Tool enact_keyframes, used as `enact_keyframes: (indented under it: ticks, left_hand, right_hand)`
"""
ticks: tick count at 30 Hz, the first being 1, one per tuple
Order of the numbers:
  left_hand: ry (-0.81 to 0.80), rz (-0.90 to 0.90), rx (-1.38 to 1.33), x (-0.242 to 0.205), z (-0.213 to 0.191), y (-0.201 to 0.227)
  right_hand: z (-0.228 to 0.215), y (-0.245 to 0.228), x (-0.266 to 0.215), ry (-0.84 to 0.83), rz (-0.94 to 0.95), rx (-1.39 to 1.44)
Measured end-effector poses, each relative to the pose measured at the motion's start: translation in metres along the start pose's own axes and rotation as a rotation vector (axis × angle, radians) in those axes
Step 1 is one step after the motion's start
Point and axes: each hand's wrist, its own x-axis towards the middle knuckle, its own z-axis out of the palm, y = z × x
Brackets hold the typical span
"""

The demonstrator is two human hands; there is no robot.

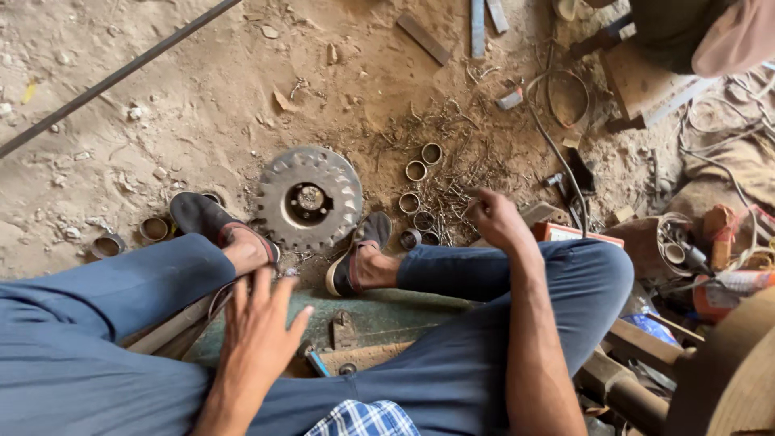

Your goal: The person sits on the ground and uses a hammer to tap small metal rings into the holes of a larger gear-like metal part. They repeatedly pick up rings, place them, and strike them to secure them into the assembly.

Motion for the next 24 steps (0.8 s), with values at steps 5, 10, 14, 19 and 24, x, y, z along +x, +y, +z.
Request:
enact_keyframes:
  ticks: [5,10,14,19,24]
  left_hand:
    - [0.006,-0.038,-0.104,0.003,0.003,-0.001]
    - [0.039,-0.058,-0.158,0.012,0.004,-0.005]
    - [0.009,-0.058,-0.202,0.019,0.007,-0.001]
    - [0.026,-0.030,-0.237,0.024,0.013,-0.002]
    - [-0.044,-0.065,-0.239,0.028,0.016,-0.005]
  right_hand:
    - [0.035,-0.009,0.039,-0.143,-0.078,-0.101]
    - [0.080,0.020,0.081,-0.186,-0.058,-0.112]
    - [0.140,0.062,0.121,-0.213,-0.057,-0.089]
    - [0.206,0.110,0.132,-0.110,-0.350,-0.228]
    - [0.230,0.109,0.138,-0.303,-0.346,-0.339]
